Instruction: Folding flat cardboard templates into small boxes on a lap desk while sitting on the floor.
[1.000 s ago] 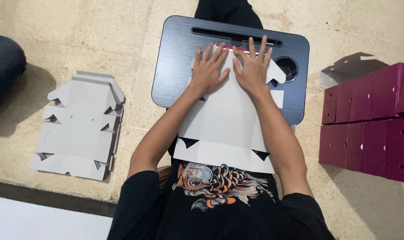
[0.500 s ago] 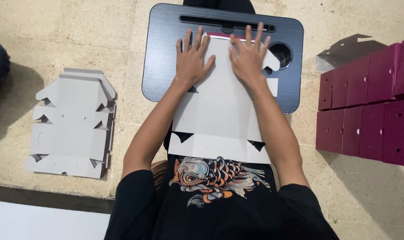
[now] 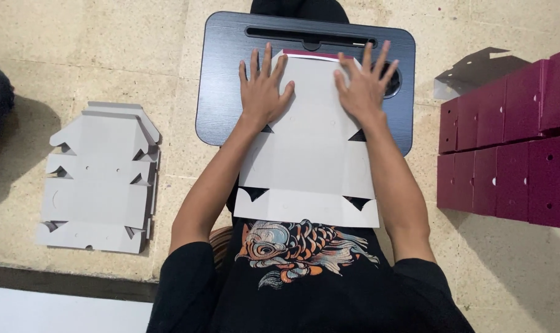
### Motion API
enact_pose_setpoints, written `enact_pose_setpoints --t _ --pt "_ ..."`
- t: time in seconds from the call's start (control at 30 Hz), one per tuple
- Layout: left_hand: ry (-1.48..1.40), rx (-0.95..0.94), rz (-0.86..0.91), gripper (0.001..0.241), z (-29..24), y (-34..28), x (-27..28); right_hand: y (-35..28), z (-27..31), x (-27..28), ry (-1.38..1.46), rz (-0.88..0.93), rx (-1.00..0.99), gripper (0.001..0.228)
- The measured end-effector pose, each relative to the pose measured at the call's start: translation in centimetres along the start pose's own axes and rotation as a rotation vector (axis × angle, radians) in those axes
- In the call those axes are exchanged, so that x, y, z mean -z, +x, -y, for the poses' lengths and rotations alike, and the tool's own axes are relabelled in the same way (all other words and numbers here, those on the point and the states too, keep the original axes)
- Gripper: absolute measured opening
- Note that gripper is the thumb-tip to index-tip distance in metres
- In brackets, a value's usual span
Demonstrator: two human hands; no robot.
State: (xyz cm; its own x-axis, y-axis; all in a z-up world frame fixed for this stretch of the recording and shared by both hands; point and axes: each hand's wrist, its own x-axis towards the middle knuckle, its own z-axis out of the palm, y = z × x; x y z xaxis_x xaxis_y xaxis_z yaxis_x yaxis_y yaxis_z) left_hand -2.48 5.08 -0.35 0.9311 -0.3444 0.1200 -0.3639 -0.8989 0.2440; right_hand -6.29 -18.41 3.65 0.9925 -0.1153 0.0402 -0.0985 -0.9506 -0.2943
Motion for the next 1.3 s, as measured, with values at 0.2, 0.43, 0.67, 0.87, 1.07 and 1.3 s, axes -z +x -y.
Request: enact_pose_setpoints --t 0.2,0.43,0.67,0.87,1.07,1.3 --pt "0.004 -0.005 0.032 0.071 0.2 0.1 0.0 -0.4 -2.2 -1.8 0.044 -0.166 0.084 0.041" --pt "-0.007 0.004 0.068 0.073 0.3 0.4 0.0 2.1 1.8 -3.0 -0.077 -0.036 0.142 0.047" --pt "0.021 -0.010 0.016 0.074 0.4 0.3 -0.5 2.7 5.1 -4.9 0.031 -0.070 0.289 0.045" --pt "-0.006 -0.001 0.011 0.072 0.2 0.2 -0.2 0.3 2.4 0.7 -0.023 0.112 0.061 0.055" --pt "0.005 0.001 0.020 0.071 0.1 0.0 -0.3 -2.1 -3.5 1.0 0.044 0.029 0.085 0.063" --pt "0.335 -0.327 -0.186 0.056 -1.9 2.1 -6.9 -2.0 -2.9 0.6 0.013 0.029 0.046 0.056"
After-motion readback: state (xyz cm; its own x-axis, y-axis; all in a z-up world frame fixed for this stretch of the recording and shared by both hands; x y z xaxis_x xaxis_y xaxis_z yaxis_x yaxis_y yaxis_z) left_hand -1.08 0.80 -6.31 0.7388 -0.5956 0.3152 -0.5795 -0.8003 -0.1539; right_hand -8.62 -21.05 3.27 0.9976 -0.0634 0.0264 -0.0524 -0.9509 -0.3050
